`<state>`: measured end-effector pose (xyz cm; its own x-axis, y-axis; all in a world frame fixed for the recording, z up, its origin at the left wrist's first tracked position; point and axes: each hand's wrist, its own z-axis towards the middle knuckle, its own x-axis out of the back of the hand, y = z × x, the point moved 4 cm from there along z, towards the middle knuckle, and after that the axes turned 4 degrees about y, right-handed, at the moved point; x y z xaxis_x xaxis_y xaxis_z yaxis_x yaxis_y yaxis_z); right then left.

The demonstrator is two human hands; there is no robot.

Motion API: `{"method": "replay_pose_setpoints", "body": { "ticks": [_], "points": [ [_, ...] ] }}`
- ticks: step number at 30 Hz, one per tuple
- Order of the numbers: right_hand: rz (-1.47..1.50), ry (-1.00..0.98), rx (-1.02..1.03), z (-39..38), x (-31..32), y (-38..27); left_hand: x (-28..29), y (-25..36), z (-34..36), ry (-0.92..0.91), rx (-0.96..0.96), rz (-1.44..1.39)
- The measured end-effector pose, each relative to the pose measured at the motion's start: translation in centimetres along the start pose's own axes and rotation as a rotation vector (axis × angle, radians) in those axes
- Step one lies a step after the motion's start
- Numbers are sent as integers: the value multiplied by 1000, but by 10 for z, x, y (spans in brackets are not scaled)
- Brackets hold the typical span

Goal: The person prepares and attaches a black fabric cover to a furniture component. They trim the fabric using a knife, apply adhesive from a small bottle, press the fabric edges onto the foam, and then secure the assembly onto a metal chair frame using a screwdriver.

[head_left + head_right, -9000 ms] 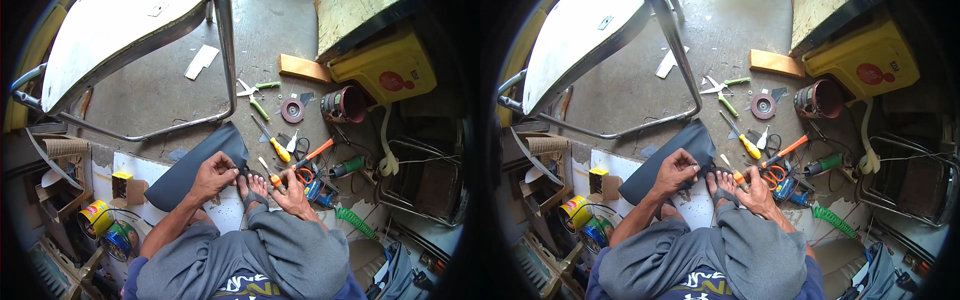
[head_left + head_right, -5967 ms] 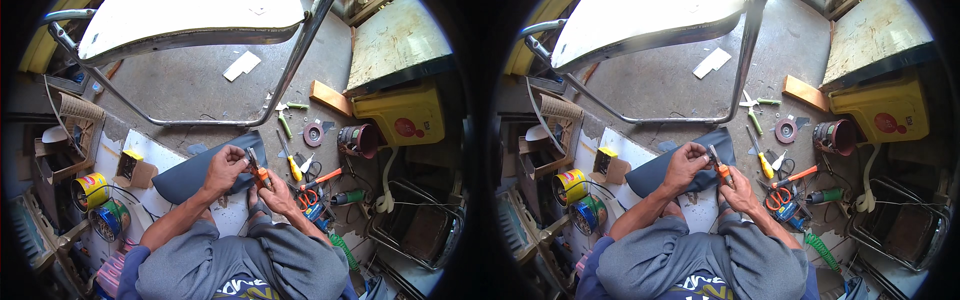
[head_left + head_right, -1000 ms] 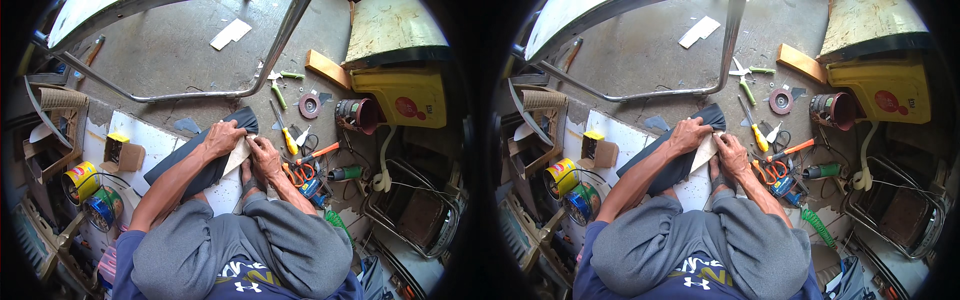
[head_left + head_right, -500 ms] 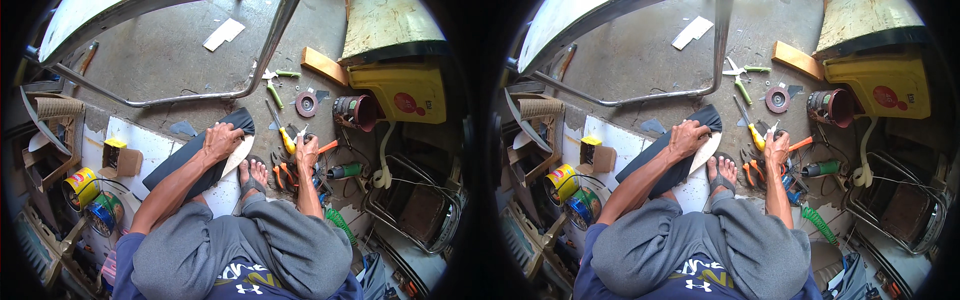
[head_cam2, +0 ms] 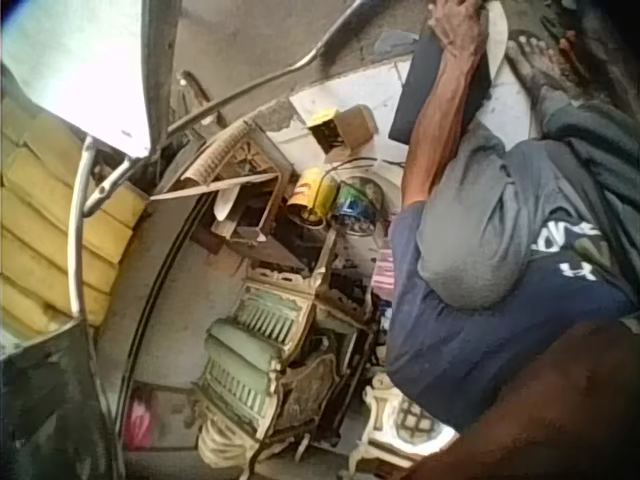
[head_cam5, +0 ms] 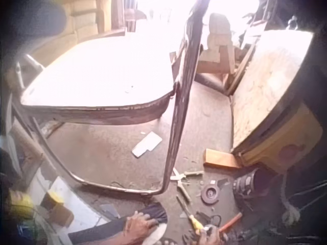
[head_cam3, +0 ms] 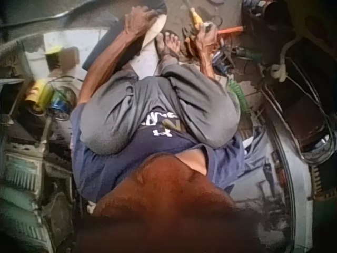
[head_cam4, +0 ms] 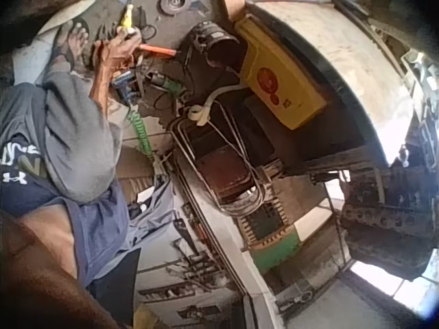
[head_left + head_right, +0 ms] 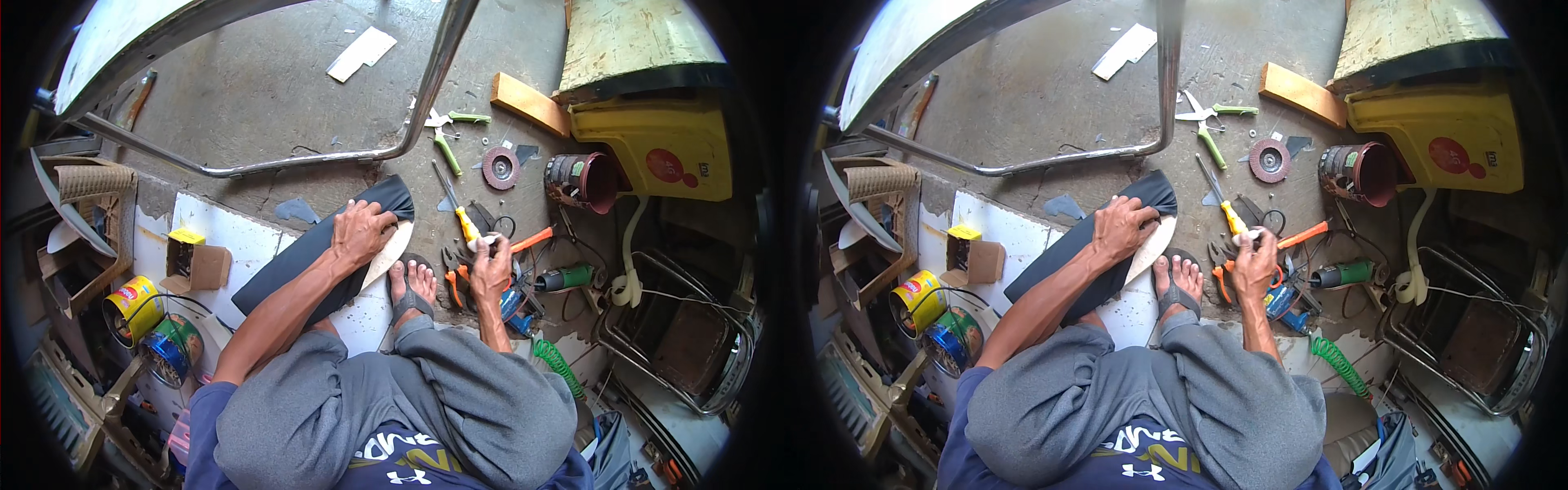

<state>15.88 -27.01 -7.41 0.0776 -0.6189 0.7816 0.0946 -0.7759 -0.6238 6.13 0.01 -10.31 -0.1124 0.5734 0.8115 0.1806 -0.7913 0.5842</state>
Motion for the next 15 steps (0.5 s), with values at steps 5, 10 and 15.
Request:
{"method": "replay_pose_setpoints", "body": {
  "ticks": [5,10,15],
  "points": [
    [151,-311,214,-25,-34,-29,-1,2,1,12,-23,28],
    [127,-488,272,-31,-50,-52,-3,3,0,17,-6,26],
    [40,-495,290,-29,-61,-48,-2,2,-1,11,7,22]
  ]
}}
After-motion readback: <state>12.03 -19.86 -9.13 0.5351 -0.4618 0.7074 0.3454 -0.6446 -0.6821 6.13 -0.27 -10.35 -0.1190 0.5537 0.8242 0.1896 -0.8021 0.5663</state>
